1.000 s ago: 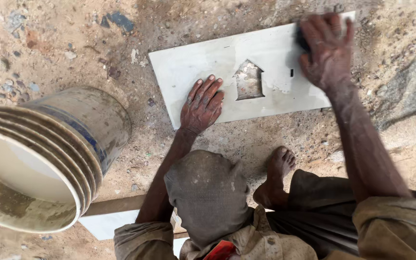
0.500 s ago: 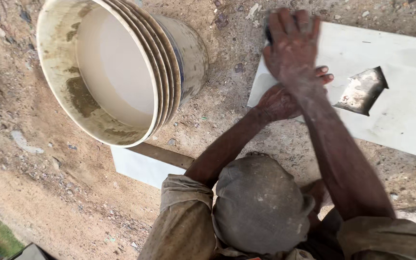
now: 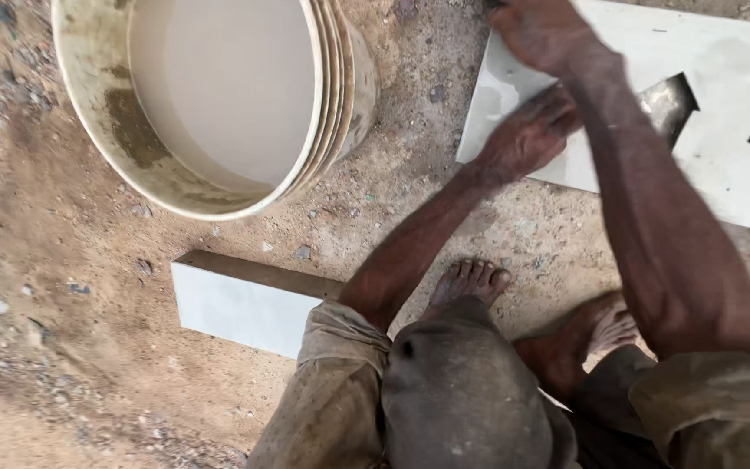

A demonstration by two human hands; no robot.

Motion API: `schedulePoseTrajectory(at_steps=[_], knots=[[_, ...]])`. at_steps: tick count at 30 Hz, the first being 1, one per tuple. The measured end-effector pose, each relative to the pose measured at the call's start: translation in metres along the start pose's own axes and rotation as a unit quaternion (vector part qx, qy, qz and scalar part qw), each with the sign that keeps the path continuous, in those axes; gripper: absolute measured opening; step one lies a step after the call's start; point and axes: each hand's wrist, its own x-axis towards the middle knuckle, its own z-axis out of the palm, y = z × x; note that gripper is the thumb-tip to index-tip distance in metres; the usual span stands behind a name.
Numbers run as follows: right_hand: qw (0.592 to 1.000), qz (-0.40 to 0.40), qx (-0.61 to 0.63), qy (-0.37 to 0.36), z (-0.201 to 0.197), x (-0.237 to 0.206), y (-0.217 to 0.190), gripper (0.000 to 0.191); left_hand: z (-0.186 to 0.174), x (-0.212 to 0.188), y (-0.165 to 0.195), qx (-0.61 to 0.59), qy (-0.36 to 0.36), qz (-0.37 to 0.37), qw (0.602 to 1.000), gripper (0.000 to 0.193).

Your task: The person scrubs a rectangular metal panel with a green scouring pad, repeatedly dipping the pad into a bucket of water. They then switch to a second metal panel with a cutout and continue scrubbing its surface.

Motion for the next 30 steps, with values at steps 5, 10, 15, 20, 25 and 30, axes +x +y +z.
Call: schedulePoseTrajectory(at_steps=[5,10,15,20,25,30], knots=[[0.825,0.026,0.565,-0.001,-0.106,-0.087,0.018,0.049,-0.081,-0.004,0.045,-0.21,0.138,-0.108,0.962,0.029],[0.646,0.063,0.761,0.009,-0.098,-0.137,0.032,0.05,-0.285,-0.03,0.074,-0.115,0.193,-0.059,0.973,0.014],[0.683,0.053,0.728,0.01,-0.065,-0.128,0.034,0.059,-0.397,-0.032,-0.005,0.147,-0.063,-0.398,0.903,0.018],[0.702,0.092,0.706,0.013,-0.041,-0.119,0.028,0.069,-0.371,-0.034,-0.063,0.291,-0.246,-0.32,0.867,0.024],[0.842,0.046,0.536,-0.035,-0.018,-0.096,0.019,0.066,-0.418,-0.036,0.004,-0.04,-0.078,-0.355,0.931,0.023],[0.969,-0.222,-0.103,-0.019,0.001,-0.069,-0.003,0.066,-0.348,-0.031,0.099,-0.156,0.09,-0.096,0.979,0.009]])
